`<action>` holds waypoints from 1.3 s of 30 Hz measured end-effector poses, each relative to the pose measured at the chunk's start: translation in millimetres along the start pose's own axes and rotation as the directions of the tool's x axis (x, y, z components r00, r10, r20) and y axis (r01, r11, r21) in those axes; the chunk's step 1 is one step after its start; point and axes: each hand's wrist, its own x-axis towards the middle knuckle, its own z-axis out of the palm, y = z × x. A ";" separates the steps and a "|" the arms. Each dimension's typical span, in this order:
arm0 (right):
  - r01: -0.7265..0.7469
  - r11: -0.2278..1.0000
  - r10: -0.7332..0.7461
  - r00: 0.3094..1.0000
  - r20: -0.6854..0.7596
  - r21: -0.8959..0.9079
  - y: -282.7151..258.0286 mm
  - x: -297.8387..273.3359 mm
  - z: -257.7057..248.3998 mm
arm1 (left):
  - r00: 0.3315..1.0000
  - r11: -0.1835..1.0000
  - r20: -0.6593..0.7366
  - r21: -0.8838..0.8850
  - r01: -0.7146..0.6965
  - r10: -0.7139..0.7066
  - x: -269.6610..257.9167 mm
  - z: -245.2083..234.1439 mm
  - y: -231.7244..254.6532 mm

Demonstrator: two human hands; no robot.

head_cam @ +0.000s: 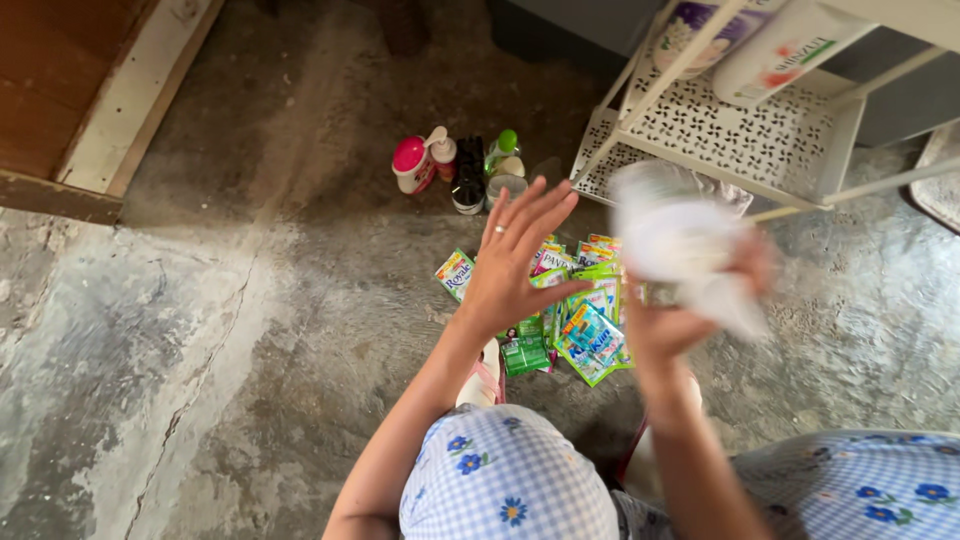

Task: The person organizes various personal care items and cleaning supplies, moving them between a plastic shelving unit and the floor.

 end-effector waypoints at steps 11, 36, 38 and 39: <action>-0.365 0.926 0.200 0.695 0.690 0.100 -70.0 -43.2 72.0 | 0.703 0.770 -0.318 -0.207 0.603 -0.636 -119.8 -13.0 -126.1; -0.440 0.895 0.378 0.657 0.652 -0.075 2.2 -55.4 59.7 | 0.633 0.691 -0.288 -0.192 0.697 -0.719 -123.3 52.3 -259.6; -0.222 0.965 0.260 0.795 0.548 -0.137 17.4 -46.3 55.8 | 0.710 0.775 -0.355 -0.073 0.627 -0.608 -123.7 48.0 -253.3; -0.005 0.976 0.110 0.877 0.468 -0.218 32.4 -34.6 53.9 | 0.747 0.810 -0.382 -0.011 0.586 -0.545 -122.1 47.5 -247.8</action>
